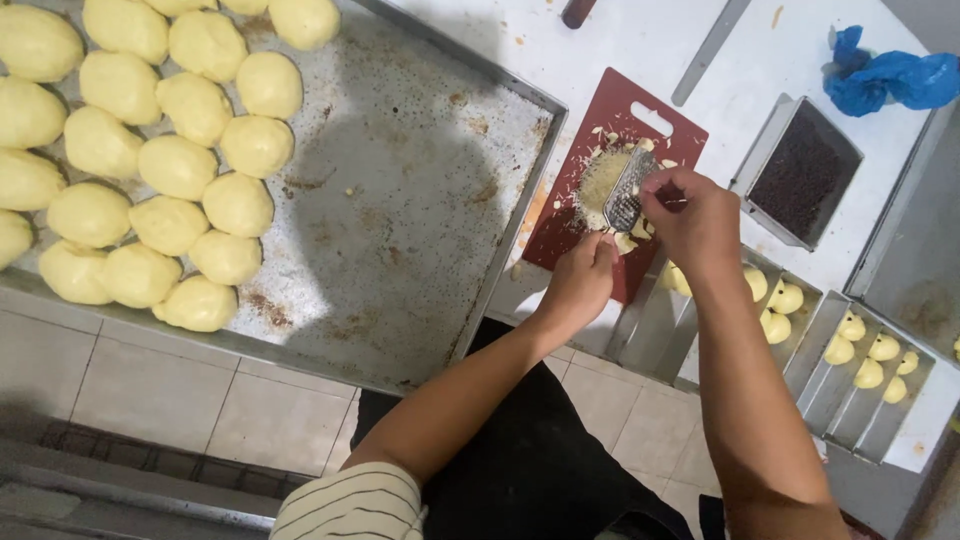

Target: The person grates a block of cheese onto a cutting board using a handheld grater. They then pick up a dough ball and shape it with their hands.

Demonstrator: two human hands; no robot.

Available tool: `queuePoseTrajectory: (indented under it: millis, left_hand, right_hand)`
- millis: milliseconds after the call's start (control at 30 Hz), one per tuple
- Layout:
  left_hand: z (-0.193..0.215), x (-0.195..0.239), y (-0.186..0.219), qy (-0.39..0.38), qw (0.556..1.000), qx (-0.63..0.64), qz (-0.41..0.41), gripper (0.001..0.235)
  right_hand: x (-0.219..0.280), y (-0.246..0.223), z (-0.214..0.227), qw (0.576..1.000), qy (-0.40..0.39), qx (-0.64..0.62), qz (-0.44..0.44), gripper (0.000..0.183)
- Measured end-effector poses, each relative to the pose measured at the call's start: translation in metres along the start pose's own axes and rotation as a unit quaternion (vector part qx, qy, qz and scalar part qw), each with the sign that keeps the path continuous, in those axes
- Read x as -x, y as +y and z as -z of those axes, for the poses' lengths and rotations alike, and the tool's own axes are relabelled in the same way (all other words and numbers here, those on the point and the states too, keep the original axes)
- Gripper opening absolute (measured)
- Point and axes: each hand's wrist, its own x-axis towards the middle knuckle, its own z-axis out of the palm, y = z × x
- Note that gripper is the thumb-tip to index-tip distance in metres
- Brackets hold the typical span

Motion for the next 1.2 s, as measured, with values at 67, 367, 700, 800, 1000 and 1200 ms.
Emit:
queuePoseTrajectory:
  millis: [67, 367, 700, 800, 1000, 1200]
  left_hand:
    - [0.000, -0.002, -0.004, -0.005, 1.000, 0.000, 0.008, 0.033]
    - [0.011, -0.006, -0.012, -0.003, 1.000, 0.010, -0.009, 0.034]
    - [0.007, -0.009, -0.018, -0.007, 1.000, -0.021, -0.018, 0.034]
    - [0.004, -0.004, -0.019, 0.002, 1.000, -0.017, -0.015, 0.032]
    - [0.000, -0.004, -0.039, 0.009, 0.999, -0.034, 0.003, 0.033]
    - [0.000, -0.010, -0.051, 0.020, 1.000, -0.024, -0.004, 0.032]
  right_hand:
    - [0.000, 0.002, -0.004, 0.999, 0.013, 0.028, 0.027, 0.019]
    - [-0.022, 0.012, 0.011, 0.998, 0.012, -0.048, 0.050, 0.014]
    - [0.006, -0.024, 0.001, 0.990, -0.024, 0.010, 0.139, 0.016]
    - [-0.002, -0.002, -0.010, 0.991, -0.006, 0.039, 0.131, 0.018]
    - [-0.014, 0.010, -0.005, 0.998, -0.014, -0.039, 0.040, 0.020]
    - [-0.006, -0.013, -0.003, 0.998, -0.029, 0.044, 0.042, 0.016]
